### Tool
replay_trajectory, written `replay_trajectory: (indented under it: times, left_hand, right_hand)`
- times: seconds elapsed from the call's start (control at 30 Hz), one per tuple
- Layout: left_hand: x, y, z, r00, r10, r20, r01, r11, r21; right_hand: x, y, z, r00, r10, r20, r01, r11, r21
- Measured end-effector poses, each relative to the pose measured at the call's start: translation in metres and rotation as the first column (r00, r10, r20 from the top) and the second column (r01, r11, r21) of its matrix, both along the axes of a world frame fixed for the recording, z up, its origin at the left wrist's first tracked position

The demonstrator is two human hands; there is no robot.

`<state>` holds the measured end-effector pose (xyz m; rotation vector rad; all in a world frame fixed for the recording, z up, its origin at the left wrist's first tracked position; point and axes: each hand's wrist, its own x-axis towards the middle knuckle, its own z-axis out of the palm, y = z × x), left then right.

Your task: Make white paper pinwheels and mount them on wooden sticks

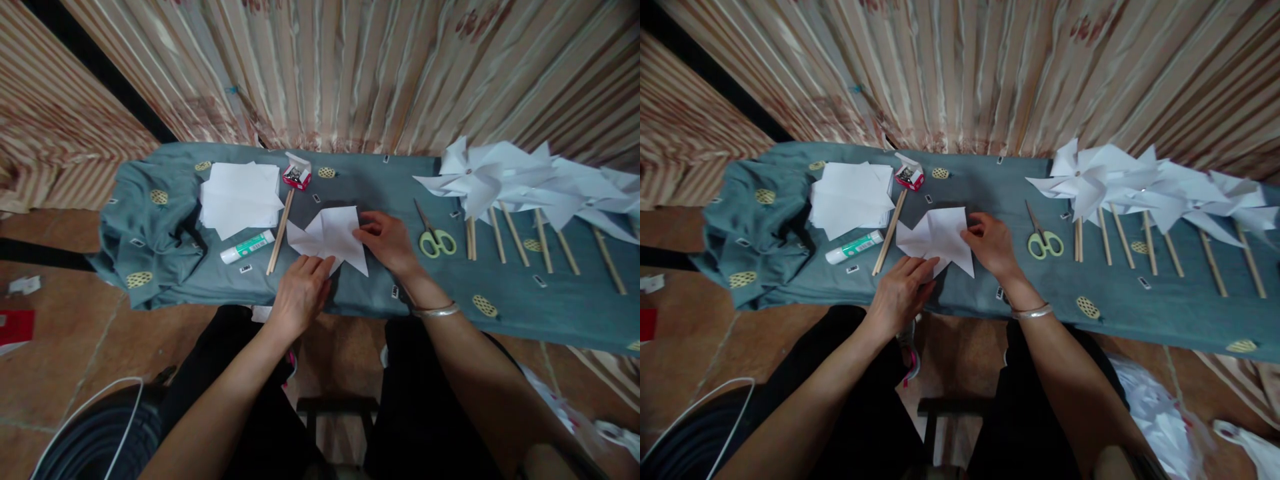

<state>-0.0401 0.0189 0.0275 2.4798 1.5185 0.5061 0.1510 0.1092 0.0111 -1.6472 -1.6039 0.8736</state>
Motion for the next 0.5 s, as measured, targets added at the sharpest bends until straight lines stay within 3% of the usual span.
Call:
replay_trajectory:
  times: [0.23,0.4,0.5]
  left_hand:
    - [-0.008,0.001,-0.003,1.0,0.018,0.009,-0.019,0.999,0.045]
    - [-0.013,0.011,-0.006,0.999,0.047,0.006,-0.047,0.996,0.078]
    - [-0.017,0.019,-0.004,0.997,0.079,0.024,-0.081,0.99,0.119]
  right_hand:
    - [0.027,-0.031,0.002,0.917,-0.113,-0.383,0.014,0.967,-0.253]
    - [0.034,-0.079,0.011,0.876,-0.144,-0.461,-0.036,0.932,-0.36]
    - [0.033,-0.102,0.016,0.86,-0.091,-0.502,-0.144,0.901,-0.41]
